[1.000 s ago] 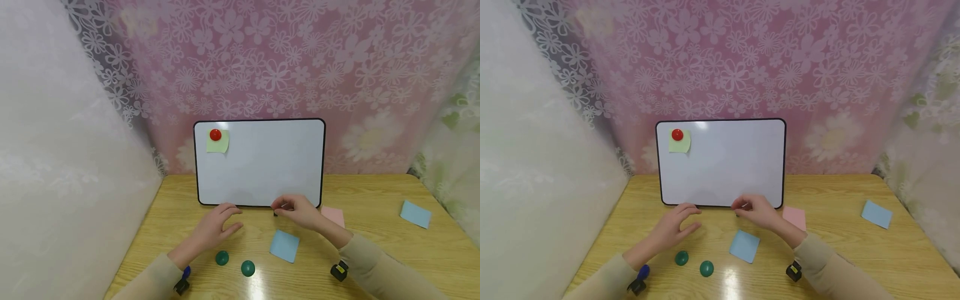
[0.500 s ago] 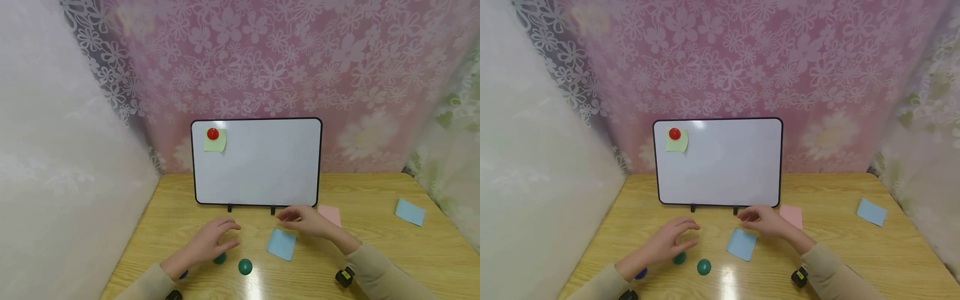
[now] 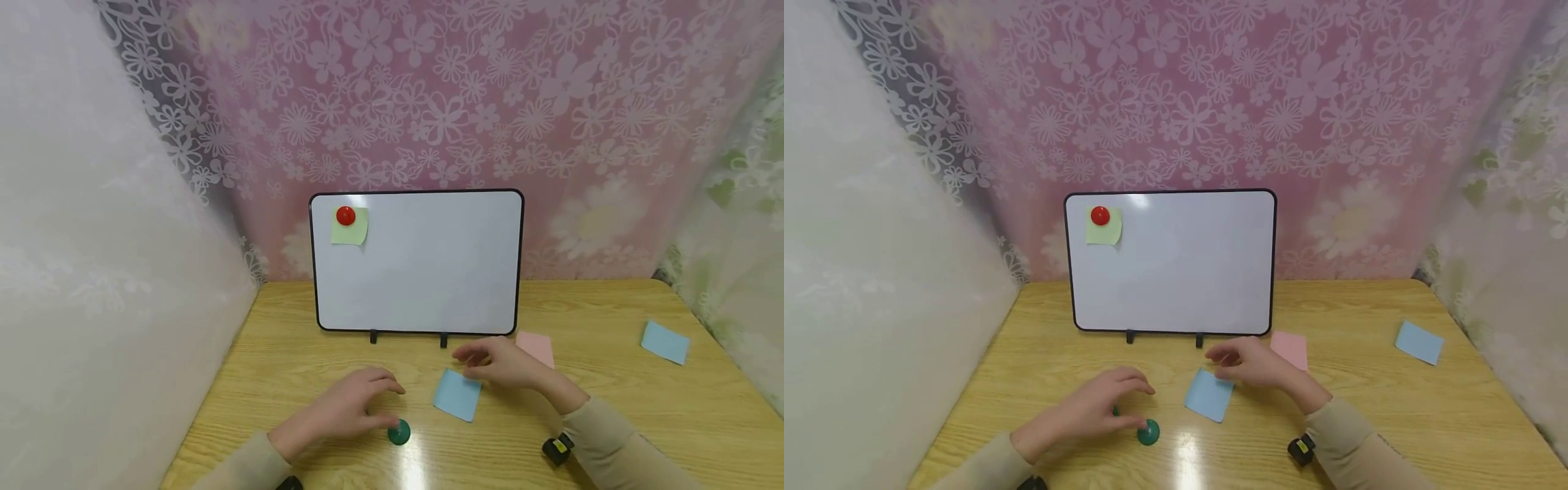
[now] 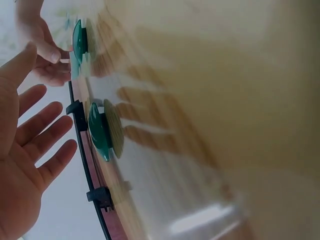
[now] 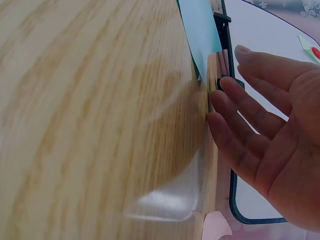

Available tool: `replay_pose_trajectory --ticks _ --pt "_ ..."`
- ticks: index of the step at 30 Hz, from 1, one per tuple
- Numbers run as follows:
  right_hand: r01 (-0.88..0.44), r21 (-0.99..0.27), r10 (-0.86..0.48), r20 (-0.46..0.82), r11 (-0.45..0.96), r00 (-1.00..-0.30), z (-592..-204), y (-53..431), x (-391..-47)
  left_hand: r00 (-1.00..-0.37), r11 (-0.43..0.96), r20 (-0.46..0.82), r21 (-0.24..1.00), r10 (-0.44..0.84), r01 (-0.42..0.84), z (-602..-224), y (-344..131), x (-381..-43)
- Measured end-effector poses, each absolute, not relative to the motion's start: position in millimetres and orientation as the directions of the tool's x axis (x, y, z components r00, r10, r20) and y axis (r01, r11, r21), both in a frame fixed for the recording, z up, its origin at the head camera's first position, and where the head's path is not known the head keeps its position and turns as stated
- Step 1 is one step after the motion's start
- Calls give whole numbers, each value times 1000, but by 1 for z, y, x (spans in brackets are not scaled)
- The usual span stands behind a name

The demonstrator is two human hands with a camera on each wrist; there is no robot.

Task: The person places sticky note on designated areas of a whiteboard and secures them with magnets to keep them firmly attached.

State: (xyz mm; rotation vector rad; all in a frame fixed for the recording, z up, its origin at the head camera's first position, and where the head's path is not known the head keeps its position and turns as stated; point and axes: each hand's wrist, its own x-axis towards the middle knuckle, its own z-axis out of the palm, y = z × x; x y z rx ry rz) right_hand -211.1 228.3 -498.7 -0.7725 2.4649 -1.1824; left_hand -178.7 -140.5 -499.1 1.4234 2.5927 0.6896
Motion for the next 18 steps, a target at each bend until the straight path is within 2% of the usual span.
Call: replay_pose_trajectory --ticks 9,18 --pt "-402 -744 -609 -8 534 -793 -505 224 -217 -482 413 105 380 870 828 -506 -133 -179" --pt "-442 -693 -619 -8 570 -786 -506 216 -220 -436 385 85 342 896 857 -507 -126 -180"
